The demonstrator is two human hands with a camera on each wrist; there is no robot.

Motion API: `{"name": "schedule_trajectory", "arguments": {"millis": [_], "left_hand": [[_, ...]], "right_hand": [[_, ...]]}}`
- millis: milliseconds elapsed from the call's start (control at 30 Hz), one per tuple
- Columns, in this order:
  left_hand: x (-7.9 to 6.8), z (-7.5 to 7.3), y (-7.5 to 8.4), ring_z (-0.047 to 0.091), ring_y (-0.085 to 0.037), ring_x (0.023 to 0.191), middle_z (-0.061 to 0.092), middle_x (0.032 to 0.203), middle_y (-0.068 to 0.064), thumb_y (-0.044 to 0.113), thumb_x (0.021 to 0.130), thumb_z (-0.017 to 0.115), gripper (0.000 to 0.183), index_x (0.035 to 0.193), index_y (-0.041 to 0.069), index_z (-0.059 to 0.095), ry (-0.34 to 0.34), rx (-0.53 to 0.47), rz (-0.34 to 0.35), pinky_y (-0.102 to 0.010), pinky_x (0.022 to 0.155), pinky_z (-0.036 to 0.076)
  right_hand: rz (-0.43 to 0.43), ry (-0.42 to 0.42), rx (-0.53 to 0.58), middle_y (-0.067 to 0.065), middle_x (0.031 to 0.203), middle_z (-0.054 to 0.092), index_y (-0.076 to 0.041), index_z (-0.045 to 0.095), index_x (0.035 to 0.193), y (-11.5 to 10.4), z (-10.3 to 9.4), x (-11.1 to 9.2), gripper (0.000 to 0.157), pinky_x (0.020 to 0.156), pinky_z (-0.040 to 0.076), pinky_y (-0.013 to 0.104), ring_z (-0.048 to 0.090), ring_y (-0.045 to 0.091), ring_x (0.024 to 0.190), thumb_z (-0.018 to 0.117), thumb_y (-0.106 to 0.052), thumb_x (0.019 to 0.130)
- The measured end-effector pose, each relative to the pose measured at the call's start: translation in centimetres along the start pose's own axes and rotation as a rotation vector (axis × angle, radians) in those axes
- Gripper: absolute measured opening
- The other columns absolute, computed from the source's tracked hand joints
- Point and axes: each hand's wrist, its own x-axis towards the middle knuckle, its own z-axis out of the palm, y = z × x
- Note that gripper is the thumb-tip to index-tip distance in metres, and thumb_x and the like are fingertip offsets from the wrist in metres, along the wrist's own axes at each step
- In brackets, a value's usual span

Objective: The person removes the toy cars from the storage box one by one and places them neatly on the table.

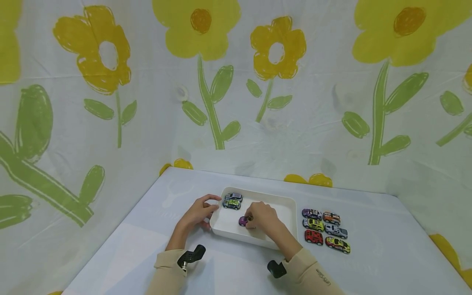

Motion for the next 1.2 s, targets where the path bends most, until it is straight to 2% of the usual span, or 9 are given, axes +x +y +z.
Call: {"name": "schedule_trajectory", "arguments": {"millis": [300,600,1033,1200], "left_hand": [[0.0,0.0,-0.1,0.064,-0.02,0.072,0.065,0.107,-0.014,0.024,0.096,0.061,0.034,0.129,0.025,0.058,-0.001,-0.005,-0.002,-0.031,0.047,0.055],[-0.2,0.0,-0.1,0.064,-0.02,0.071,0.065,0.105,-0.014,0.023,0.096,0.061,0.034,0.13,0.023,0.058,-0.012,-0.015,0.01,-0.031,0.047,0.055],[-0.3,-0.1,0.0,0.065,-0.019,0.068,0.067,0.102,-0.014,0.022,0.096,0.061,0.034,0.129,0.022,0.058,-0.014,-0.023,0.037,-0.032,0.045,0.054],[-0.2,-0.1,0.0,0.064,-0.019,0.068,0.067,0.102,-0.013,0.022,0.096,0.061,0.034,0.13,0.022,0.058,-0.021,-0.024,0.04,-0.032,0.045,0.054]], "right_hand": [[0.028,-0.027,0.008,0.001,0.104,0.075,-0.017,0.078,0.101,2.4,-0.7,-0.8,0.03,0.083,0.056,0.046,0.068,0.025,0.099,0.086,-0.027,0.073],[0.058,-0.011,0.051,0.0,0.1,0.076,-0.018,0.078,0.102,4.0,-0.8,-1.6,0.03,0.086,0.056,0.046,0.067,0.02,0.093,0.085,-0.024,0.074],[0.005,0.035,0.066,-0.001,0.095,0.075,-0.017,0.078,0.099,6.0,-1.3,-2.6,0.028,0.075,0.056,0.037,0.062,0.012,0.08,0.086,-0.022,0.073],[0.003,0.044,0.084,-0.003,0.095,0.075,-0.018,0.079,0.098,6.6,-1.7,-2.9,0.027,0.077,0.056,0.037,0.063,0.012,0.083,0.086,-0.021,0.072]]}}
